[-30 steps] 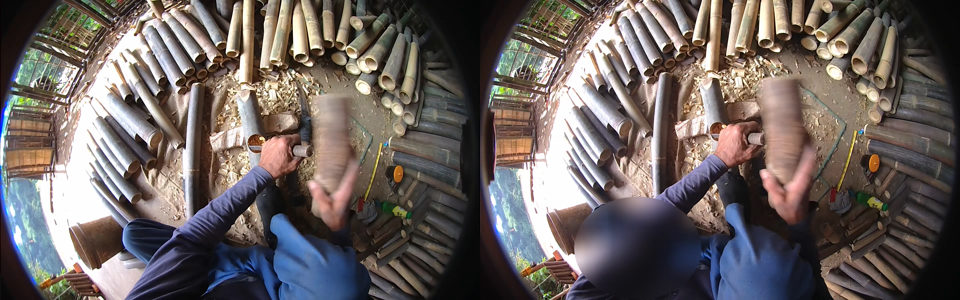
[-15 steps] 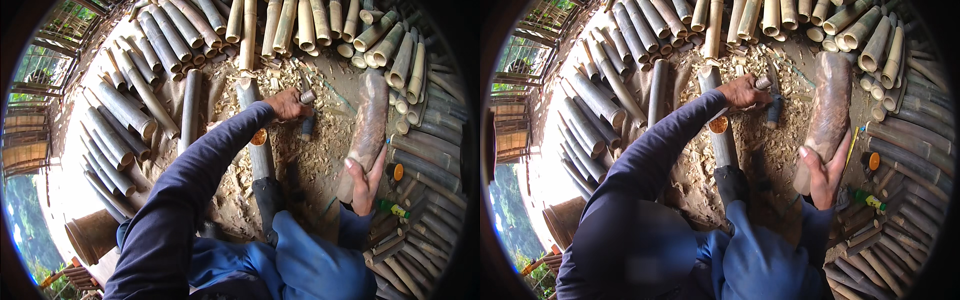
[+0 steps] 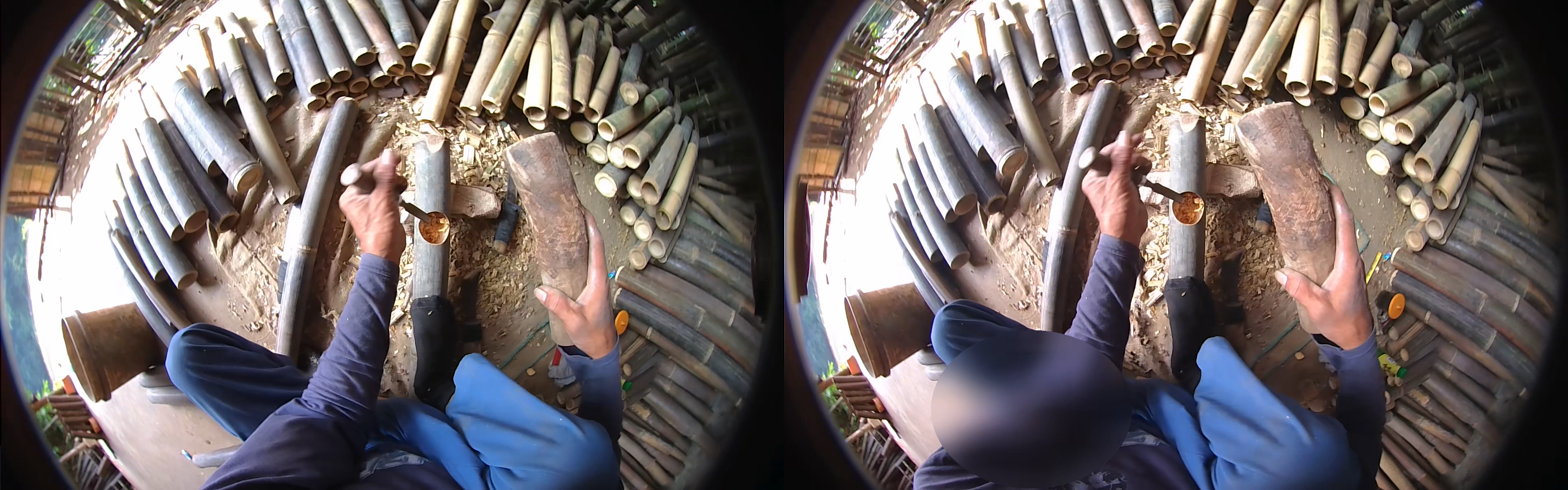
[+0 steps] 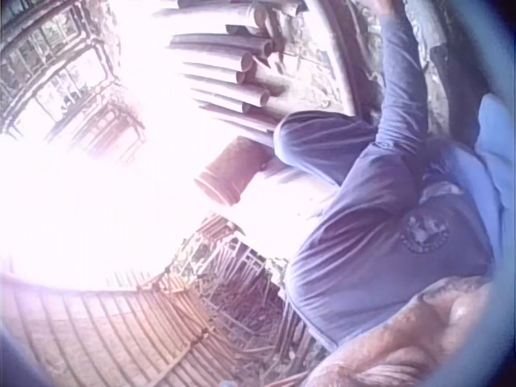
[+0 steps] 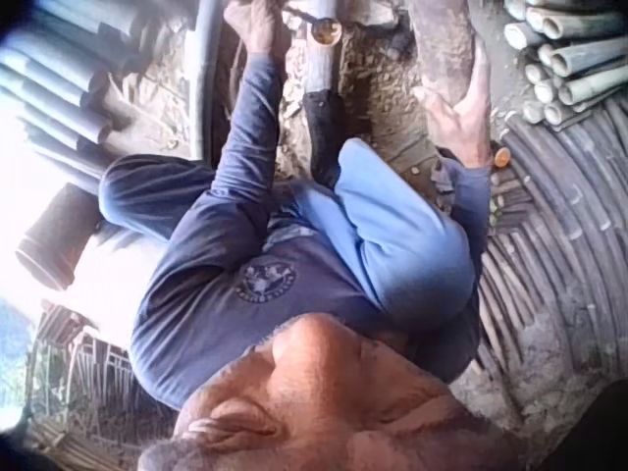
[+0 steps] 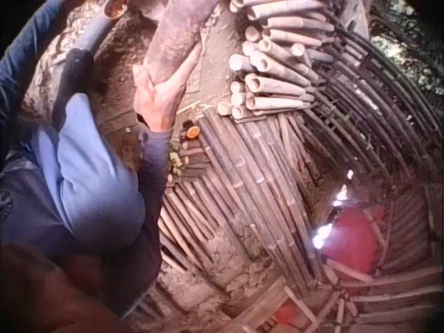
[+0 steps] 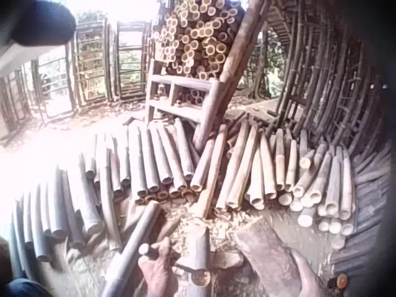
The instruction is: The person sits on the ground and uses a chisel and a wooden mallet to carve a hole into a bamboo pole. They repeatedly strike the chisel to remove material, then switch to a curved knife to refine the opening. The person also uses a smaller bamboo piece to test the fit inside the carved section.
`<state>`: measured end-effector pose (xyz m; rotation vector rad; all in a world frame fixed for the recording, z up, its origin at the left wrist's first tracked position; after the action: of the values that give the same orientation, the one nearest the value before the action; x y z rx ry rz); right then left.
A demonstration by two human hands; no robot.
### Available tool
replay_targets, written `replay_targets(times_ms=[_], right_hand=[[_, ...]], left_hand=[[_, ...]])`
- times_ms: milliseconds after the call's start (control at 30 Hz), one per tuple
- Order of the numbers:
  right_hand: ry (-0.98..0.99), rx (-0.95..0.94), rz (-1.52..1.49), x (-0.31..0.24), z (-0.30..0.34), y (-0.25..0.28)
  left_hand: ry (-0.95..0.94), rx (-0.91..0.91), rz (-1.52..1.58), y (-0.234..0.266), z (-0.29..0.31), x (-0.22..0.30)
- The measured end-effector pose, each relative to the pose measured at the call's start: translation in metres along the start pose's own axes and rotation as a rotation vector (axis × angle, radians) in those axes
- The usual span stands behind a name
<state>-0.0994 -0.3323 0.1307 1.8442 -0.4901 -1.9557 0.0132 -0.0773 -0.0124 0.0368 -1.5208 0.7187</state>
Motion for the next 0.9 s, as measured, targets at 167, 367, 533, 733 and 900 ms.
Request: replay_targets(times_ms=[167,367,533,733,900], right_hand=[[0.096,-0.160,0.241,-0.055,-0.036,-0.011],[0.213,-0.343,0.286,-0.121,-0.084,-0.045],[0.440,-0.459,0.388,-0.157,-0.105,-0.076],[0.585,-0.544,0.983,-0.130,-0.103,-0.129],[0.873,-0.555,0.995,-0.141,-0.107,-0.136]], left_hand=[[0.216,0.380,0.463,0.028,0.005,-0.021],[0.284,0.261,0.473,0.026,0.008,-0.034],[0.289,0.369,0.493,0.028,0.012,-0.037],[0.189,0.173,0.509,0.027,0.037,-0.059],[0.083,-0.092,-0.100,0.033,0.047,-0.074]])
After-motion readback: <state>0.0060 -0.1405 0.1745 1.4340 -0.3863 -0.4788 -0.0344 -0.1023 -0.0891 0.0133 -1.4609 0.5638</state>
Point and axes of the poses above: each hand's wrist, its own z-axis away from the middle knuckle, its own y-axis out of the back of the hand, x = y × z, the point moved 4 cm from there along -z, towards the middle knuckle, and after that the axes turned 5 degrees about -y, right-handed, at the moved point
